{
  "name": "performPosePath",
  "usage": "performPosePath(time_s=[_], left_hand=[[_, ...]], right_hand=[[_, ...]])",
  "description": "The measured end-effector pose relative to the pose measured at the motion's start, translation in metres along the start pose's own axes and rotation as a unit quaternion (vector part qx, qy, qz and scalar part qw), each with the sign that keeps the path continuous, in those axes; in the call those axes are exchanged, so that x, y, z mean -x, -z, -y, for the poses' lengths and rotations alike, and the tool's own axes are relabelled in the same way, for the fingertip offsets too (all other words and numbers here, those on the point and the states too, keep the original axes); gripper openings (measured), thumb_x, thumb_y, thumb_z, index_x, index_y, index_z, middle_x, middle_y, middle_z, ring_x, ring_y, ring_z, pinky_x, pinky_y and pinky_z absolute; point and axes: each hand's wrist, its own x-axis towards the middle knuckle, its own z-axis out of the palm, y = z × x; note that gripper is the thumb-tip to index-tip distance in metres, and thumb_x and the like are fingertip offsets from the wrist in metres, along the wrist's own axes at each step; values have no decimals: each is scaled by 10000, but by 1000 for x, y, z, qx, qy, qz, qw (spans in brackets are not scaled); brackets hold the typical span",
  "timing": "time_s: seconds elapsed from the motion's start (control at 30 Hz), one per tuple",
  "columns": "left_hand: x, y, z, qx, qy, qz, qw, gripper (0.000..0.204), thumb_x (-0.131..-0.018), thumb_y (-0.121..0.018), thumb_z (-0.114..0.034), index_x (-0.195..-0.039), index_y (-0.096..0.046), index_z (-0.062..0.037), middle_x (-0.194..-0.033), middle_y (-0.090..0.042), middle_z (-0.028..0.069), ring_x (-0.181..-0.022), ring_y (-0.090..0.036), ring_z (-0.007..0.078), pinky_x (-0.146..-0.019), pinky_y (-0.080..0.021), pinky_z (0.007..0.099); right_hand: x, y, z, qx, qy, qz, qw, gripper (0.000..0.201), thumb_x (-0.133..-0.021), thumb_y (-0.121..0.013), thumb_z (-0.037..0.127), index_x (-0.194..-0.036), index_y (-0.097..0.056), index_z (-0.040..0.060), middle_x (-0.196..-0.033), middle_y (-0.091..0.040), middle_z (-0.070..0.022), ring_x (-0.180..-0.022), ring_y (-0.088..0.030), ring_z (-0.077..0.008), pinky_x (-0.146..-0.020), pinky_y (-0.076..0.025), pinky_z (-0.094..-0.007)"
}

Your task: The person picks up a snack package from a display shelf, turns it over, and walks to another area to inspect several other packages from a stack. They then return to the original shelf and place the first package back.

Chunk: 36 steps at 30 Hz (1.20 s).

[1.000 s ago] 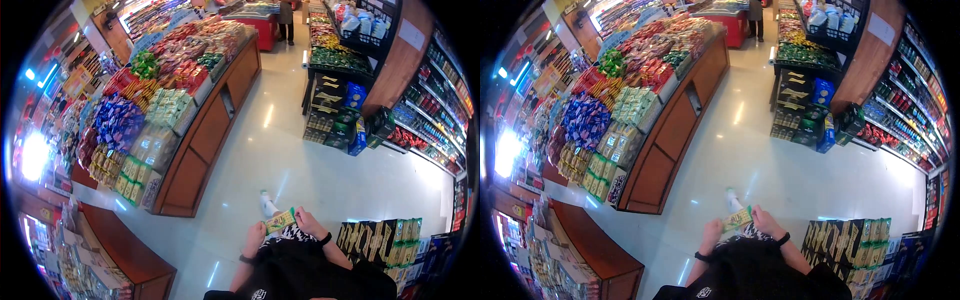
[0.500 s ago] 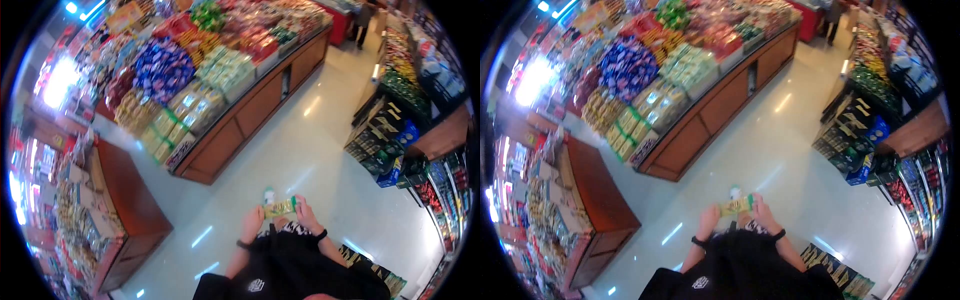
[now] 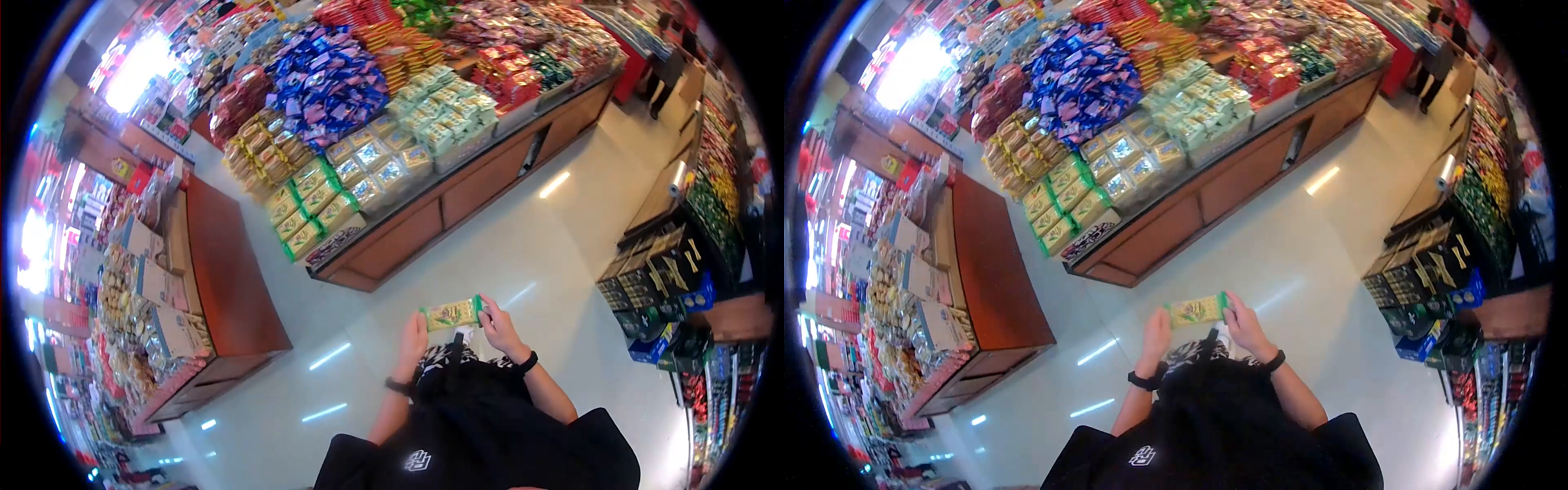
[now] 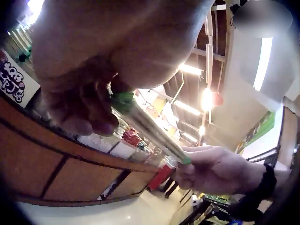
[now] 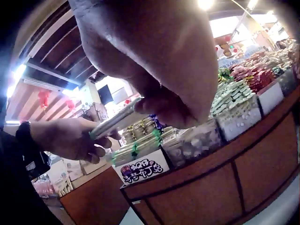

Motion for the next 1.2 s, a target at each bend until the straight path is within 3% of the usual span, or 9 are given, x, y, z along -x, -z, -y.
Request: performPosePath(time_s=[0.07, 0.2, 0.27, 0.4, 0.57, 0.8, 0.9, 1.0, 1.2], left_hand=[[-3, 9, -4, 43, 55, -12, 997, 251, -958, -446, -229, -994, -542, 0, -837, -590, 221, -758, -578, 387, -683, -450, 425], [-19, 14, 23, 16, -12, -68, 997, 254, -949, -487, -220, -1065, -527, 2, -865, -625, 142, -774, -630, 228, -626, -492, 322], [-20, 23, 18, 152, 105, -43, 982, 244, -937, -522, -208, -1083, -522, -12, -852, -626, 121, -808, -623, 158, -641, -492, 269], [-39, 34, 38, 194, 153, -61, 967, 280, -924, -548, -182, -1126, -481, 0, -901, -620, 133, -853, -610, 160, -695, -490, 271], [-86, 46, 83, 111, -4, -189, 976, 342, -922, -542, -128, -1180, -370, 17, -1067, -588, 167, -879, -612, 180, -713, -508, 300], [-171, 114, 77, 196, 91, -125, 968, 384, -891, -584, -131, -1177, -378, 21, -1071, -532, 151, -933, -576, 196, -739, -510, 305], [-213, 129, 121, -8, -52, -163, 985, 504, -867, -614, -124, -1264, -350, 39, -1162, -478, 159, -939, -567, 210, -719, -522, 308], [-244, 151, 130, -74, -86, -167, 979, 604, -858, -631, -130, -1335, -304, 42, -1192, -472, 173, -930, -579, 219, -716, -524, 308], [-276, 193, 101, 49, 40, -47, 997, 745, -810, -674, -99, -1392, -230, 37, -1248, -415, 245, -889, -604, 251, -662, -517, 308]], right_hand=[[-20, -7, 1, 23, -1, 30, 999, 388, -902, -492, 45, -1277, -408, -8, -686, -586, -129, -593, -552, -173, -561, -439, -294], [-51, -28, 0, -11, -9, 55, 998, 306, -904, -514, 83, -1190, -463, -12, -654, -572, -135, -566, -545, -200, -548, -437, -317], [-62, -41, 2, -42, -67, 53, 995, 215, -914, -530, 99, -1093, -532, -19, -750, -630, -85, -729, -618, -121, -612, -472, -261], [-91, -68, -1, -73, -62, 48, 994, 166, -912, -553, 119, -1001, -558, -21, -774, -619, -48, -722, -586, -89, -614, -460, -248], [-141, -102, 11, -57, -27, 65, 996, 227, -880, -601, 126, -1045, -541, -17, -716, -552, -31, -628, -490, -84, -562, -416, -243], [-231, -160, 35, -78, -34, 33, 996, 226, -876, -626, 143, -1019, -536, -7, -741, -548, -14, -662, -492, -65, -581, -427, -232], [-271, -186, 37, -24, -47, 41, 998, 228, -883, -617, 147, -1026, -536, -11, -751, -557, -19, -667, -496, -65, -584, -428, -227], [-306, -212, 45, -83, -40, 27, 995, 259, -882, -615, 152, -1060, -531, -15, -791, -583, -42, -683, -517, -76, -594, -441, -238], [-350, -245, 32, 42, 6, -2, 999, 377, -859, -632, 151, -1171, -496, -11, -872, -613, -101, -744, -589, -155, -637, -480, -283]])
